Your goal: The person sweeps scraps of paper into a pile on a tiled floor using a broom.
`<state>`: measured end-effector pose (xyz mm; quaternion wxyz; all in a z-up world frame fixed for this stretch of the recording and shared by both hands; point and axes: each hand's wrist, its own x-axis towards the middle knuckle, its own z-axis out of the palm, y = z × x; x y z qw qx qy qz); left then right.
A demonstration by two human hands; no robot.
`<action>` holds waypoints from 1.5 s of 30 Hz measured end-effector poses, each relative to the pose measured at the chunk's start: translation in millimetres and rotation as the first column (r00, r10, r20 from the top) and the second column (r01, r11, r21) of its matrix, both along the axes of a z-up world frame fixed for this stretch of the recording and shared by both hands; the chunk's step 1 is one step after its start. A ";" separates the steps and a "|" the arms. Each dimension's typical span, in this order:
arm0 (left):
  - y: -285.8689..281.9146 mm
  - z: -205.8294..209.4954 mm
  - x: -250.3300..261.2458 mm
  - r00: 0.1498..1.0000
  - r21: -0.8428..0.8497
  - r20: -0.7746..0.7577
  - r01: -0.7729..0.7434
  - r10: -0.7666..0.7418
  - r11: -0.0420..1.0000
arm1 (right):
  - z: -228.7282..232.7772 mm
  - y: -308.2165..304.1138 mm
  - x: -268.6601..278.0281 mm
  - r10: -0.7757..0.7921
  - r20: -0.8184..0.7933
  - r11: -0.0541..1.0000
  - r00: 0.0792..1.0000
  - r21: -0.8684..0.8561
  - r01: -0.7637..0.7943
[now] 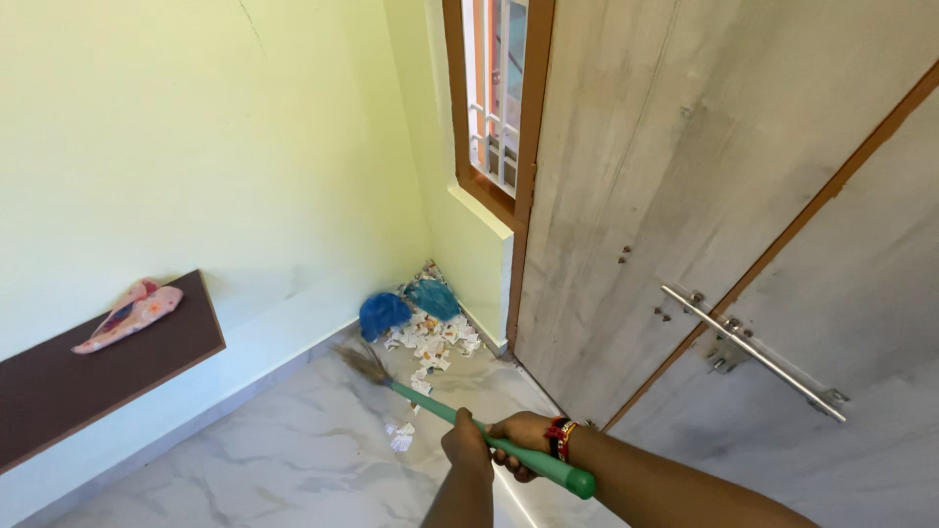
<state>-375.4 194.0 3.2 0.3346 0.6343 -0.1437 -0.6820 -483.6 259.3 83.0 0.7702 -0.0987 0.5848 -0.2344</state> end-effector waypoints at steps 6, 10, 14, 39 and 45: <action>19.5 -44.3 -35.6 0.995 0.210 -0.104 0.032 -0.010 0.977 | -29.6 9.7 -42.8 0.073 -0.006 0.989 0.997 0.128 -0.072; 33.2 -65.7 -61.0 0.965 0.245 -0.238 0.170 -0.111 0.954 | -37.9 25.7 -61.1 -0.023 -0.151 0.994 0.988 0.101 0.038; 39.4 -47.4 -83.3 0.926 0.085 -0.314 0.249 -0.211 0.965 | -25.2 35.9 -80.6 -0.099 -0.197 0.995 0.975 -0.005 0.100; 31.0 -73.9 -74.7 0.843 0.266 -0.319 0.518 -0.433 0.813 | -28.5 41.5 -73.1 -0.072 -0.207 0.991 0.976 0.093 0.093; 17.7 -25.4 -77.9 0.837 0.113 -0.326 0.497 -0.441 0.860 | 0.5 41.5 -57.1 -0.184 -0.339 0.983 0.923 -0.065 0.172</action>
